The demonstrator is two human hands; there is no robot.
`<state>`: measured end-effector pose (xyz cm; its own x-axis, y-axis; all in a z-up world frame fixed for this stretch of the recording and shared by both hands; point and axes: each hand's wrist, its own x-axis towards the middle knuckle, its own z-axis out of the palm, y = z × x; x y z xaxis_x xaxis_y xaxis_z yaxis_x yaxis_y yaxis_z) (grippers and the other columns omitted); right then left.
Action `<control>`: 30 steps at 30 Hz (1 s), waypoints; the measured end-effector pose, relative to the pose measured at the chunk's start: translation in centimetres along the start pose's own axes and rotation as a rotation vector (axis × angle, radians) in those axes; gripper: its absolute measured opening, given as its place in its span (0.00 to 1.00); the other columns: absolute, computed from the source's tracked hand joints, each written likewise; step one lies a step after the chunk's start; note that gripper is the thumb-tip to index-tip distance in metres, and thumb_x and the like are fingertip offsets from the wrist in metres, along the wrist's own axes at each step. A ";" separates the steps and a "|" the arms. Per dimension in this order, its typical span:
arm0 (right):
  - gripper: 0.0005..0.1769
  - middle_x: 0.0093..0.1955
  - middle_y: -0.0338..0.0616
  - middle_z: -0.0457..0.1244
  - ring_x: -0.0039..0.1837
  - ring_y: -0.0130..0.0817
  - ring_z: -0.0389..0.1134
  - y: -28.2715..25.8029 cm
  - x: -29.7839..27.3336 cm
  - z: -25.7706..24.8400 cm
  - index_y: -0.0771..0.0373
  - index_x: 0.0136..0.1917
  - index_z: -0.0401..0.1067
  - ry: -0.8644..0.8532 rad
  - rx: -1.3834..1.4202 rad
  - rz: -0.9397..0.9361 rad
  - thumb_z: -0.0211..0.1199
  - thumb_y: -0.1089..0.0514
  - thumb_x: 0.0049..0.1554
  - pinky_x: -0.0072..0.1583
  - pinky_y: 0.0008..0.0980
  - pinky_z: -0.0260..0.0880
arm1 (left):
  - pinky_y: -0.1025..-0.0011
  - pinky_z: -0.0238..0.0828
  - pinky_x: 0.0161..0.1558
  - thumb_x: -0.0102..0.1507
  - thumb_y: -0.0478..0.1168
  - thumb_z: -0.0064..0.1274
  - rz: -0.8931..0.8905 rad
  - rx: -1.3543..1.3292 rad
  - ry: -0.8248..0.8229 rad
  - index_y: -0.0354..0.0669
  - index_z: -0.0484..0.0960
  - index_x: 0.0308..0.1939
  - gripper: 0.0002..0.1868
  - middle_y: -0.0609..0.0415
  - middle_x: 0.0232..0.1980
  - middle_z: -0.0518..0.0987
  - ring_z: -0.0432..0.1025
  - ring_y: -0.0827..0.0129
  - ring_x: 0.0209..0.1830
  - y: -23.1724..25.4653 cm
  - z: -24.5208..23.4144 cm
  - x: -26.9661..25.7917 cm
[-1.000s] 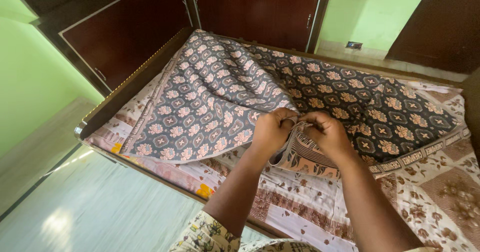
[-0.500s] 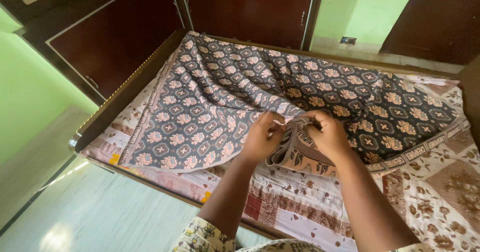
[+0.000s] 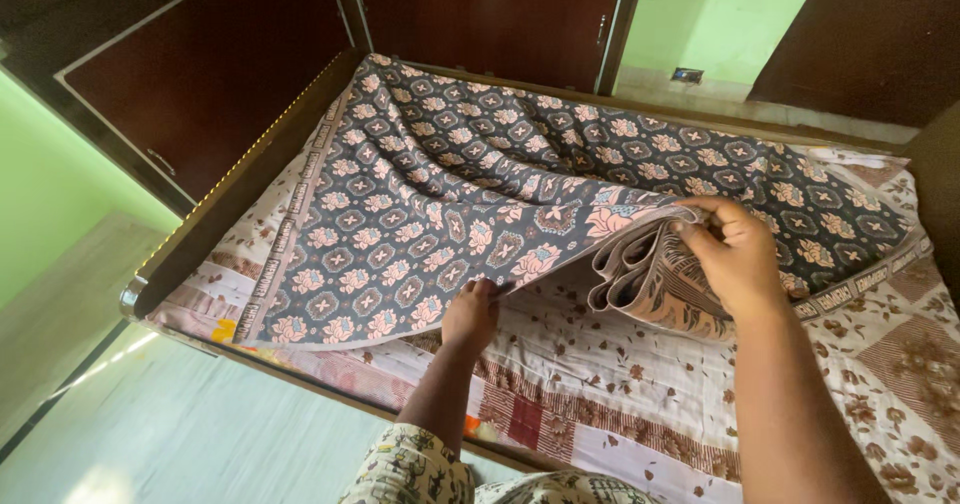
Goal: The person spreads and folds a patterned bedsheet over a bed by hand.
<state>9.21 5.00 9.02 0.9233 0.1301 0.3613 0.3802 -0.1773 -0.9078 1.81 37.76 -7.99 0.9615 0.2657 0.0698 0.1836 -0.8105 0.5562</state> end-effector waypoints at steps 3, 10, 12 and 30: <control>0.16 0.42 0.34 0.65 0.42 0.19 0.63 -0.6 -0.2 -1.1 0.61 0.60 0.76 0.064 -0.112 0.085 0.66 0.68 0.59 0.42 0.20 0.61 | 0.53 0.77 0.45 0.69 0.43 0.49 -0.028 -0.042 0.060 0.52 0.81 0.47 0.07 0.48 0.47 0.83 0.78 0.50 0.45 -2.0 0.5 1.1; 0.14 0.44 0.33 0.67 0.44 0.18 0.64 -0.7 -0.3 -0.9 0.61 0.59 0.77 0.015 -0.115 0.034 0.66 0.67 0.59 0.45 0.19 0.64 | 0.57 0.78 0.39 0.62 0.36 0.49 0.155 -0.308 0.440 0.49 0.83 0.45 0.10 0.46 0.41 0.85 0.80 0.50 0.36 -1.6 -2.8 4.0; 0.15 0.44 0.32 0.68 0.43 0.18 0.64 -1.1 -0.3 0.1 0.60 0.58 0.77 -0.034 -0.156 0.052 0.66 0.66 0.58 0.44 0.19 0.63 | 0.56 0.76 0.40 0.61 0.35 0.49 0.204 -0.338 0.466 0.47 0.84 0.46 0.11 0.43 0.40 0.84 0.80 0.48 0.36 0.1 -4.6 4.7; 0.25 0.54 0.42 0.68 0.54 0.25 0.70 0.2 0.1 6.6 0.65 0.62 0.67 -0.289 0.045 0.005 0.63 0.75 0.52 0.53 0.24 0.71 | 0.58 0.77 0.44 0.60 0.31 0.49 0.602 -0.522 0.224 0.46 0.85 0.45 0.13 0.43 0.43 0.85 0.80 0.50 0.39 17.1 -11.9 1.3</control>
<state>9.02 11.39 7.47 0.8691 0.4029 0.2868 0.3668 -0.1362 -0.9203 3.73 30.46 11.50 0.7915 0.0054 0.6112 -0.5215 -0.5155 0.6799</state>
